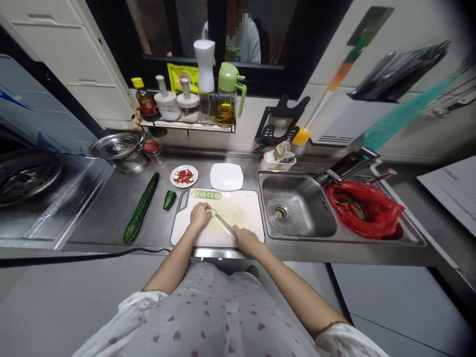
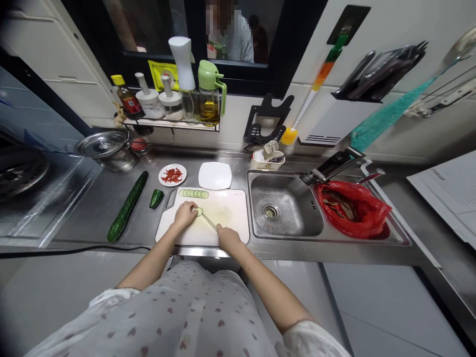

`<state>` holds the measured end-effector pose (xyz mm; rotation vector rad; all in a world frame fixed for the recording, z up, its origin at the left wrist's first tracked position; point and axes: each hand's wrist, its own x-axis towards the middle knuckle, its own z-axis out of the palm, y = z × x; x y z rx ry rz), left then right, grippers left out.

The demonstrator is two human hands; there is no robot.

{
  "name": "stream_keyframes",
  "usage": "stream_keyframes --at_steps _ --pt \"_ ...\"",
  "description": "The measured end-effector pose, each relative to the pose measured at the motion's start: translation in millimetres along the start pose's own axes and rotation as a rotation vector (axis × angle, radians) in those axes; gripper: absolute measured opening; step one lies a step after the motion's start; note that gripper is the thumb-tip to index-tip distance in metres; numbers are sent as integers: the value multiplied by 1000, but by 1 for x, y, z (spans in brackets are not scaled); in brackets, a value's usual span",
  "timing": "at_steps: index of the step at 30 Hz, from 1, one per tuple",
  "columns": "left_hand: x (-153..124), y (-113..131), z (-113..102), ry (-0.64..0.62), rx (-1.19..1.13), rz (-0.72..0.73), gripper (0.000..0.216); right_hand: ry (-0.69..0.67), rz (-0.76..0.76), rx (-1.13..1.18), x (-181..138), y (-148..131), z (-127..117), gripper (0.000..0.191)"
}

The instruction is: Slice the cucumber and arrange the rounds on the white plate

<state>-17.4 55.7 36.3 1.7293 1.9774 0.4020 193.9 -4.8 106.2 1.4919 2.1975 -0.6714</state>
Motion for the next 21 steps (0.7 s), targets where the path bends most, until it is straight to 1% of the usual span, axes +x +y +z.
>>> stream_keyframes --at_steps 6,12,17,21 --pt "1 -2 3 -19 -177 -93 12 22 17 71 -5 6 0 27" --pt "5 -10 2 13 -251 -132 9 67 61 125 -2 14 5 26" --pt "13 -21 -10 97 -220 -212 8 84 90 129 3 22 8 27" --pt "19 -31 -23 160 -188 -297 13 101 101 123 4 25 9 27"
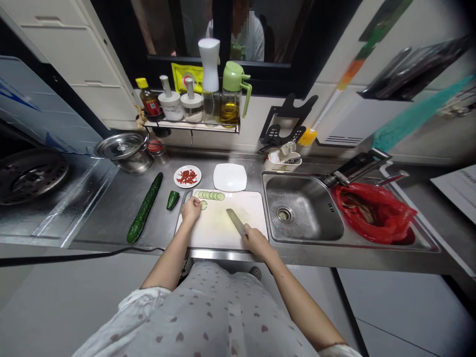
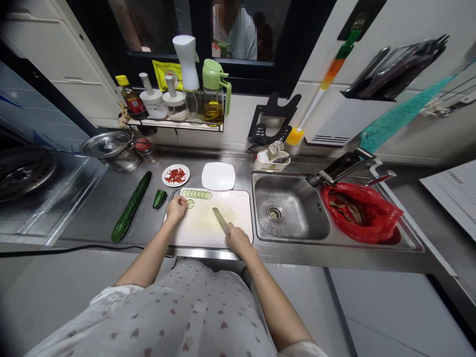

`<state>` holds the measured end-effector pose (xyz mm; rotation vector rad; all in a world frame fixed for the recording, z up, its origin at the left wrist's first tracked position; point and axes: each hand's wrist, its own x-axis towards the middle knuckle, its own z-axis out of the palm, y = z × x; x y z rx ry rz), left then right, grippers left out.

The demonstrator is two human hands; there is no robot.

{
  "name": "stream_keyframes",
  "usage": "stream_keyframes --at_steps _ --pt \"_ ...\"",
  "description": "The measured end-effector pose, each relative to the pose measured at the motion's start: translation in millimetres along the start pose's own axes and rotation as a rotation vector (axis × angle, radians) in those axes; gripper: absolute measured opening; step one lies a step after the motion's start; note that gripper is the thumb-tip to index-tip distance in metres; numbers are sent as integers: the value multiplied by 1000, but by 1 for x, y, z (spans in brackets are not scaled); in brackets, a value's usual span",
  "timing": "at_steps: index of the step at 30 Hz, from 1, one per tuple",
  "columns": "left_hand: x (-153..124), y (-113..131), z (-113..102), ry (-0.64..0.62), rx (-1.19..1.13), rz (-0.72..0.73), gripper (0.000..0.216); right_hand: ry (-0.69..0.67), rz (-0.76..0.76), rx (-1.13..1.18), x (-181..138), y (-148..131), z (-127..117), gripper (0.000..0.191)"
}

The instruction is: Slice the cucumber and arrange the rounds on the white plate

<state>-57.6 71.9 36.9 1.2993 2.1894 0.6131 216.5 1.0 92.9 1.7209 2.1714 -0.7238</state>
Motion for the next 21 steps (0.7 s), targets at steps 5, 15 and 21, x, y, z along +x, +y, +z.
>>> stream_keyframes --at_steps 5,15,21 --pt "11 -4 -9 5 57 -73 20 -4 13 3 1 2 0 27" --pt "13 -5 -12 40 172 -93 19 -23 31 36 3 1 -4 30" --pt "13 -7 -13 42 197 -82 20 -23 37 29 6 2 -3 29"
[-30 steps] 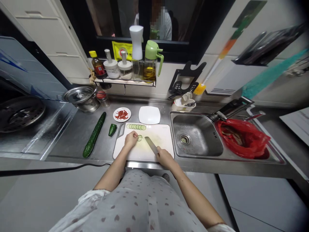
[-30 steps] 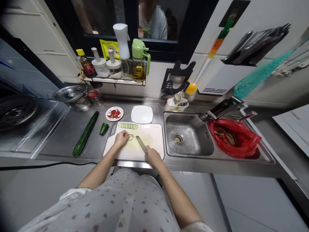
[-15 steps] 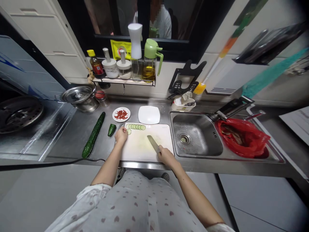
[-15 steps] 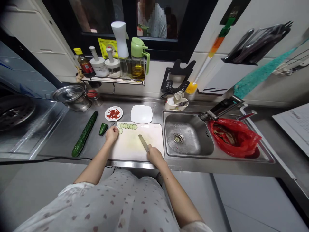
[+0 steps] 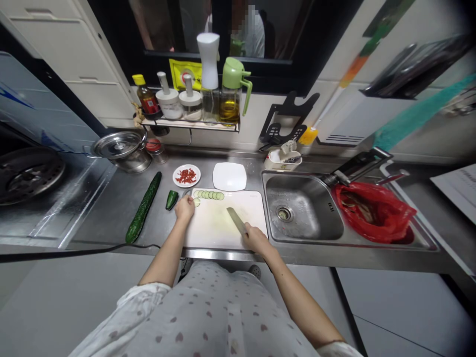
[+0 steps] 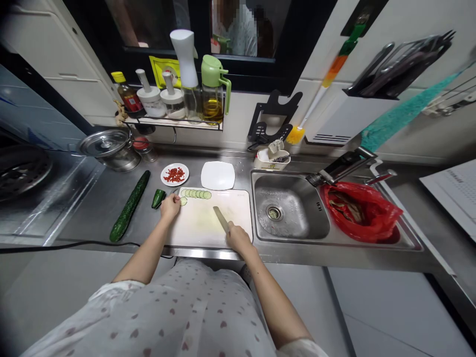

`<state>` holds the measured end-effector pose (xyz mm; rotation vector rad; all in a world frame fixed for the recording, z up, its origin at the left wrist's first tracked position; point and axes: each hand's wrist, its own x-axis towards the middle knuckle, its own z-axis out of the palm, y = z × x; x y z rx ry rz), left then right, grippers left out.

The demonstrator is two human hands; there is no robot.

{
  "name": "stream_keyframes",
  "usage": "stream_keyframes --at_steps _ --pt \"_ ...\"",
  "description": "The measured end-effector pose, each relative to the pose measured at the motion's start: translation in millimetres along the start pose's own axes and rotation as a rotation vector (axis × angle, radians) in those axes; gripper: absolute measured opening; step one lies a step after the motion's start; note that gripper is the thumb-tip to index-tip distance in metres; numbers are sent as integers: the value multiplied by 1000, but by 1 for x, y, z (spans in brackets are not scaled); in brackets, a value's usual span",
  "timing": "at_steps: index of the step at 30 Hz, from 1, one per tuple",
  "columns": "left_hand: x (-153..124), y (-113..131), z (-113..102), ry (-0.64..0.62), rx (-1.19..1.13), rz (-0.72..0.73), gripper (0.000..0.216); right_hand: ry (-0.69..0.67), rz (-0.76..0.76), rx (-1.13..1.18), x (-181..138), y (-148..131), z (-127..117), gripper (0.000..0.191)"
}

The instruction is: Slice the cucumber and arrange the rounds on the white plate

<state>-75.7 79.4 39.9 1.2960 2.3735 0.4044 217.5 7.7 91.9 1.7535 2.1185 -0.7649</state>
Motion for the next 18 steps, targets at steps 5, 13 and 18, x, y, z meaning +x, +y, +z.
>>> stream_keyframes --at_steps 5,13,18 --pt "-4 5 2 88 21 28 23 3 0 -1 1 0 0 29" --pt "-21 54 19 7 18 286 29 -3 1 12 4 1 6 28" --pt "-20 77 31 -69 115 372 38 17 7 24 5 2 10 28"
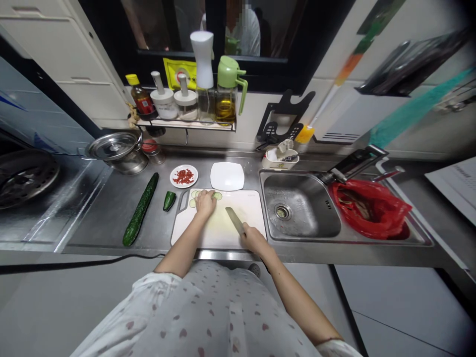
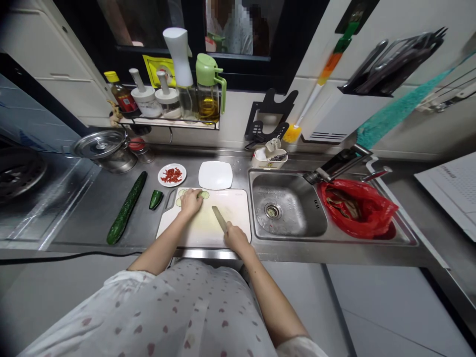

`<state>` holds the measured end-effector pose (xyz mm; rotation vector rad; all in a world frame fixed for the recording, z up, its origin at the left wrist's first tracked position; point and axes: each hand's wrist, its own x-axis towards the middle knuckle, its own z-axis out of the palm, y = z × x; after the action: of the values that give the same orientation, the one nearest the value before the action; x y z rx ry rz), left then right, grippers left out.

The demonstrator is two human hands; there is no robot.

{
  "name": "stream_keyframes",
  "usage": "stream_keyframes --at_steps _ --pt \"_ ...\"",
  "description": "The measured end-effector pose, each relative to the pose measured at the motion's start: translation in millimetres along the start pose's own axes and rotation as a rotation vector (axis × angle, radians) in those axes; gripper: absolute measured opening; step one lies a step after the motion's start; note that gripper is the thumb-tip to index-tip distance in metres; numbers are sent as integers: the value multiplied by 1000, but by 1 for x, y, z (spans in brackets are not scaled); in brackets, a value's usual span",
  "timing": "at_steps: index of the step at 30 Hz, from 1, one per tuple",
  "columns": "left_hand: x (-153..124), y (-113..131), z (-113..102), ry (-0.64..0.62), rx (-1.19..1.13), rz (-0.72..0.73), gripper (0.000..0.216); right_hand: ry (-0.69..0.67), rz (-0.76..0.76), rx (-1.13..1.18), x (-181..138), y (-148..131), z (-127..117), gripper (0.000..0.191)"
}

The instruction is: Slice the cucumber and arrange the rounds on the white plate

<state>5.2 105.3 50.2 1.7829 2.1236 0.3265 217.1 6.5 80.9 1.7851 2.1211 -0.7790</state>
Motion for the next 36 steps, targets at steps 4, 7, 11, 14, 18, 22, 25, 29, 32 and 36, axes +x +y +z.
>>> stream_keyframes --at_steps 4,7,11,14,18,22,25,29,32,36 --pt "9 8 3 -57 77 65 38 -1 1 17 -1 0 1 30" --pt "15 11 4 -78 115 83 34 -4 -1 28 -1 0 2 31" --pt "16 13 3 -65 89 78 30 1 -5 34 -1 1 3 31" --pt "14 12 0 -52 26 61 26 -10 4 42 0 2 3 31" --pt "7 4 -1 -86 -168 -68 23 -26 1 54 0 2 1 31" --pt "-6 -11 4 -136 -356 -160 25 -14 -3 55 -1 1 1 30" --pt "-17 -23 9 -113 -413 -213 34 -15 -1 49 -1 1 0 32" --pt "-30 -32 12 -86 -455 -274 25 -24 -8 39 -3 -1 -3 33" --pt "-38 -34 15 -83 -543 -374 19 -29 -1 26 -4 -2 -5 30" --pt "-51 -27 21 -127 -886 -472 14 -18 -4 12 -4 -3 -5 29"
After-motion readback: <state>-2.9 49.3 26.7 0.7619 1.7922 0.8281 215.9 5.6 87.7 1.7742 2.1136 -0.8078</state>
